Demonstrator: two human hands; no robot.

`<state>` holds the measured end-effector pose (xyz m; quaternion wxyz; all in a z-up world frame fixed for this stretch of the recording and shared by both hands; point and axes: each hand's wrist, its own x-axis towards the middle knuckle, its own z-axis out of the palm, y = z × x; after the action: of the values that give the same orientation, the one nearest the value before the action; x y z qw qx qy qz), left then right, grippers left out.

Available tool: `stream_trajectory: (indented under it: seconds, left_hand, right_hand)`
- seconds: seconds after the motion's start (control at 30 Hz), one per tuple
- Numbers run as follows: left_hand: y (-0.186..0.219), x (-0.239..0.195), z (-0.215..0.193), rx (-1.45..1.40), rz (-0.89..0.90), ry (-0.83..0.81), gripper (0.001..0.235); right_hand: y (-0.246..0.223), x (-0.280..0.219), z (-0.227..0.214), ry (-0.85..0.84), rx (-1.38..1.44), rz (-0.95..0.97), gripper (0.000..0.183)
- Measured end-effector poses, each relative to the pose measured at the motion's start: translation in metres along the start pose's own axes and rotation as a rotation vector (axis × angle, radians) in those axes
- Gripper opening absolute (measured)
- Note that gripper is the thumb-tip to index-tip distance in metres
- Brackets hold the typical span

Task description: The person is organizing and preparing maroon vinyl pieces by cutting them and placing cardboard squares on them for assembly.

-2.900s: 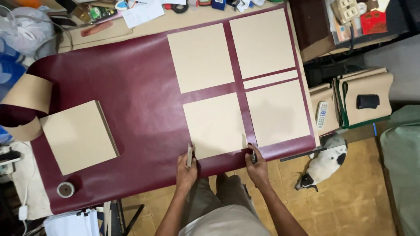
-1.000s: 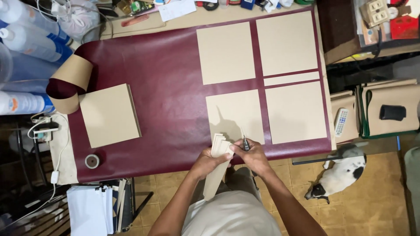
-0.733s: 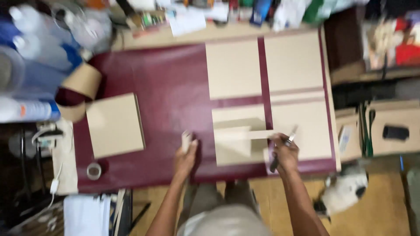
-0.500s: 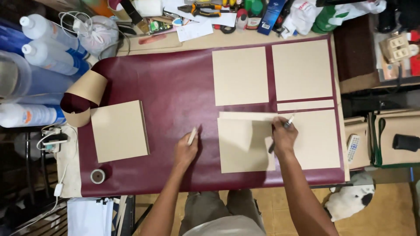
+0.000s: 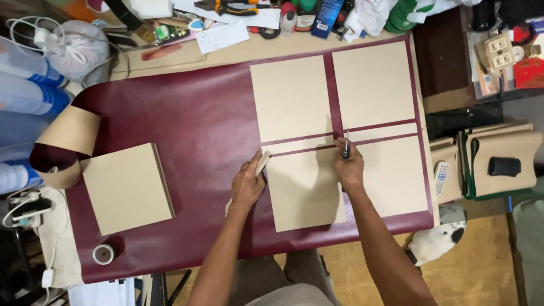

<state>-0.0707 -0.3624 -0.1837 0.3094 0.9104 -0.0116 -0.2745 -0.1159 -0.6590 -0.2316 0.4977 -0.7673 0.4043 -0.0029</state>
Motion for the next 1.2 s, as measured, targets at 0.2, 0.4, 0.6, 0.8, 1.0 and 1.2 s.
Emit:
stream_trajectory:
  seconds: [0.2, 0.4, 0.6, 0.8, 1.0, 1.2]
  left_hand:
    - [-0.002, 0.000, 0.001, 0.043, 0.033, 0.008, 0.061]
    - [0.000, -0.002, -0.001, 0.037, 0.053, 0.017, 0.061]
    - [-0.011, 0.003, 0.010, 0.045, 0.078, 0.041, 0.062]
    - [-0.010, 0.000, 0.008, 0.025, 0.096, 0.063, 0.062]
    - [0.001, 0.023, -0.008, -0.079, 0.071, 0.107, 0.057]
    - [0.025, 0.032, -0.030, -0.068, -0.008, -0.023, 0.062]
  right_hand:
    - [0.019, 0.014, 0.008, -0.014, 0.022, 0.001, 0.033]
    - [0.016, 0.007, 0.005, 0.010, 0.053, 0.005, 0.030]
    - [0.027, 0.010, 0.008, 0.013, 0.077, 0.020, 0.029]
    - [0.025, 0.010, 0.006, 0.018, 0.041, 0.010, 0.029]
    - [-0.050, -0.009, -0.019, -0.007, 0.054, -0.011, 0.031]
    - [-0.055, 0.011, -0.008, -0.073, 0.009, -0.075, 0.038]
